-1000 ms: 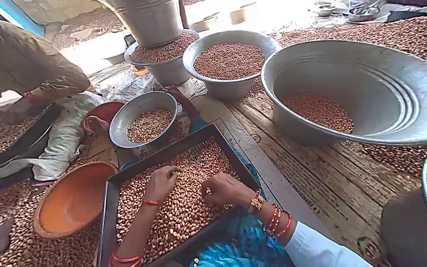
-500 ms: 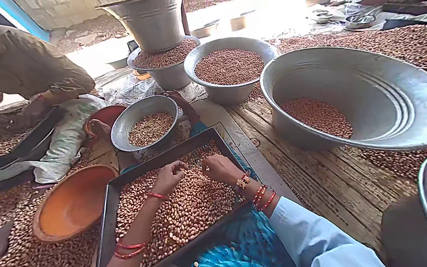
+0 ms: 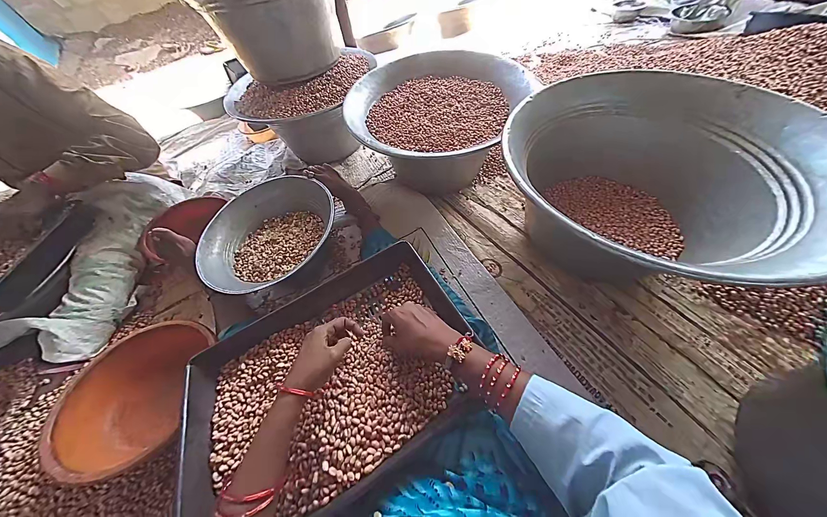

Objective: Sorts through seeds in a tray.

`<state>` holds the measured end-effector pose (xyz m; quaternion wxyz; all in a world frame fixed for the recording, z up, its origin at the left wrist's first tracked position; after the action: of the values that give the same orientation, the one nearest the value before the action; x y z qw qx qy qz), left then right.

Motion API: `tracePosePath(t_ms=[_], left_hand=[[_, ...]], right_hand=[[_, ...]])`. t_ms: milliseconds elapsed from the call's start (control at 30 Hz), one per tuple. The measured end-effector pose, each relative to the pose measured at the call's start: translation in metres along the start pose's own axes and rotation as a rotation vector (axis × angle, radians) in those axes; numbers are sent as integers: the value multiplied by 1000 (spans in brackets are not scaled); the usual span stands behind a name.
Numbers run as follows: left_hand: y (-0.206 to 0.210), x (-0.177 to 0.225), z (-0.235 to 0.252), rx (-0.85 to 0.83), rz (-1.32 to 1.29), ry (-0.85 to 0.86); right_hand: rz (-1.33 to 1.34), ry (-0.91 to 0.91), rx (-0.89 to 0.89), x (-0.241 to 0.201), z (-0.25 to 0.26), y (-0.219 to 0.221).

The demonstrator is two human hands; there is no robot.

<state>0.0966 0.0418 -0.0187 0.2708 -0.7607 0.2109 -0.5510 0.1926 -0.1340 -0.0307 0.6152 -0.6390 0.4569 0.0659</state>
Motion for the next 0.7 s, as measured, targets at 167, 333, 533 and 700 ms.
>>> tracePosePath(t_ms=[167, 333, 533, 700], left_hand=[[19, 19, -11, -65, 368, 0], [20, 15, -9, -39, 345, 45], [18, 10, -10, -40, 301, 3], [25, 16, -11, -1, 371, 48]], right_hand=[[413, 7, 130, 5, -1, -14], [363, -19, 71, 2, -5, -12], [-1, -70, 3, 1, -6, -1], [-39, -132, -3, 3, -3, 4]])
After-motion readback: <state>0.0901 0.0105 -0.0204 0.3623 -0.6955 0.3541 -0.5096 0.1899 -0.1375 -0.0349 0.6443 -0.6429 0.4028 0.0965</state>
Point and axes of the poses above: each hand's wrist, its own z-axis towards the middle knuckle, its own y-axis out of the palm, x = y × z, the point moved 2 cm from there along z, towards the middle knuckle
